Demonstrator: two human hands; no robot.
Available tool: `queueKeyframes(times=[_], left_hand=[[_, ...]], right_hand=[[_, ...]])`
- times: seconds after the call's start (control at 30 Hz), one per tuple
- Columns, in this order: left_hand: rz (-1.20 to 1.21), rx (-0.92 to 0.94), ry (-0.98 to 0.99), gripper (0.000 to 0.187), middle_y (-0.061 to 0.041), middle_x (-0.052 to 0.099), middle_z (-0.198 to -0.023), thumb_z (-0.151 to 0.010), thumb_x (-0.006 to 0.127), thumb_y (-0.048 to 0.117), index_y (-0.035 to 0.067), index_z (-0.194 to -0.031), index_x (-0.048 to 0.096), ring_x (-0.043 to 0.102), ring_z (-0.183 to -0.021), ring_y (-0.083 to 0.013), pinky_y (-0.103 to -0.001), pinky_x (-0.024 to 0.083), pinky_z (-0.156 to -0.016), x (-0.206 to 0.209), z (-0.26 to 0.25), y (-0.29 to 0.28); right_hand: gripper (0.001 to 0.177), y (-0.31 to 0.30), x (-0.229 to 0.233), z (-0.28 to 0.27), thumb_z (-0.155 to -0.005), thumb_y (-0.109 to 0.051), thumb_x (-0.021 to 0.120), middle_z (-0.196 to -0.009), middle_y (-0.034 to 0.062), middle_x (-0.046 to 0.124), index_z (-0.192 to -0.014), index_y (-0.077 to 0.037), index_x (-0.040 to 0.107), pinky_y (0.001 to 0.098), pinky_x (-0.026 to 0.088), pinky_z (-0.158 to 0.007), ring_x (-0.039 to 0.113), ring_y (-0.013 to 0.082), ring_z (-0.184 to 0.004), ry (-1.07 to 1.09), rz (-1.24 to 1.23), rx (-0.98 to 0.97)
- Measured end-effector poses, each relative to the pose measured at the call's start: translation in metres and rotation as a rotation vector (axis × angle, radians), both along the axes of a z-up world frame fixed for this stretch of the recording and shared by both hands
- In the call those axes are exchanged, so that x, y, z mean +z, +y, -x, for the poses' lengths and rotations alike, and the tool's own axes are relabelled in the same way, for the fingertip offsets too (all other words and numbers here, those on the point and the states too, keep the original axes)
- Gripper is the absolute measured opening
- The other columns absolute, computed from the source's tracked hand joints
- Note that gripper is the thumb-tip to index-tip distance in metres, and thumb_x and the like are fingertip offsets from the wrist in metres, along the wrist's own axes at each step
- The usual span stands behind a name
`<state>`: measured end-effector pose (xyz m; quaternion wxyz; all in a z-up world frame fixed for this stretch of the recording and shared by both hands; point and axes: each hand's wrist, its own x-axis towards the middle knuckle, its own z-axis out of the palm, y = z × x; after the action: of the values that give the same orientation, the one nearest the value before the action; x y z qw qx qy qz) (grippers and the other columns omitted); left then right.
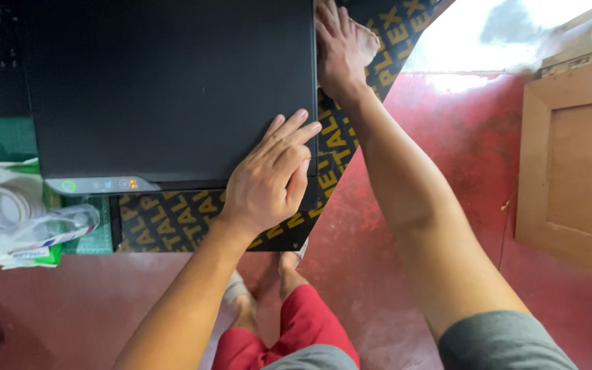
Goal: The person wipes the exterior of a printer with a cloth, gathers various items including rolls of tape and small containers from a desk, and then handles a pack of photo paper.
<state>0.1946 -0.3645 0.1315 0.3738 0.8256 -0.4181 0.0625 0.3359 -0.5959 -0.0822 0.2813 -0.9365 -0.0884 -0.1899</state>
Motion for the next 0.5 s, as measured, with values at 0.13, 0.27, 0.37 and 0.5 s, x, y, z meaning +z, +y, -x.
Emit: queueKeyframes(times=[0.13,0.27,0.37,0.5], left_hand=[[0.019,-0.008,0.014,0.009,-0.017,0.061,-0.142,-0.102,0.054,0.001,-0.001,-0.11,0.057,0.053,-0.143,-0.036,-0.052,0.039,-0.125,0.001,-0.001,0.0],[-0.028,-0.022,-0.046,0.01,-0.014,0.062,-0.142,-0.103,0.053,0.007,0.002,-0.11,0.058,0.05,-0.144,-0.0369,-0.054,0.036,-0.125,-0.003,0.003,0.0],[-0.059,-0.036,-0.108,0.009,-0.009,0.064,-0.141,-0.105,0.053,0.012,0.006,-0.108,0.06,0.049,-0.144,-0.0372,-0.055,0.033,-0.124,-0.005,0.006,-0.001],[-0.043,-0.037,-0.146,0.01,-0.006,0.067,-0.139,-0.109,0.054,0.014,0.006,-0.112,0.059,0.047,-0.146,-0.0357,-0.054,0.032,-0.126,-0.01,0.013,0.002]], right_hand=[[0.063,0.008,0.014,0.053,-0.09,-0.004,0.06,-0.162,0.0116,0.046,-0.152,-0.013,0.055,0.0548,0.026,-0.128,0.031,0.0468,-0.155,0.071,-0.072,0.014],[0.059,0.03,0.043,0.148,-0.091,-0.008,0.065,-0.16,0.0195,0.043,-0.148,-0.006,0.052,0.0568,0.02,-0.127,0.028,0.048,-0.154,0.105,-0.215,0.07],[0.059,0.054,0.06,0.21,-0.087,-0.002,0.064,-0.157,0.0217,0.047,-0.145,-0.003,0.053,0.0568,0.022,-0.127,0.03,0.0492,-0.153,0.127,-0.195,0.053],[0.042,0.073,0.065,0.295,-0.082,0.001,0.066,-0.146,0.0185,0.056,-0.123,-0.005,0.063,0.055,0.03,-0.129,0.04,0.0453,-0.15,0.118,-0.299,0.121]])
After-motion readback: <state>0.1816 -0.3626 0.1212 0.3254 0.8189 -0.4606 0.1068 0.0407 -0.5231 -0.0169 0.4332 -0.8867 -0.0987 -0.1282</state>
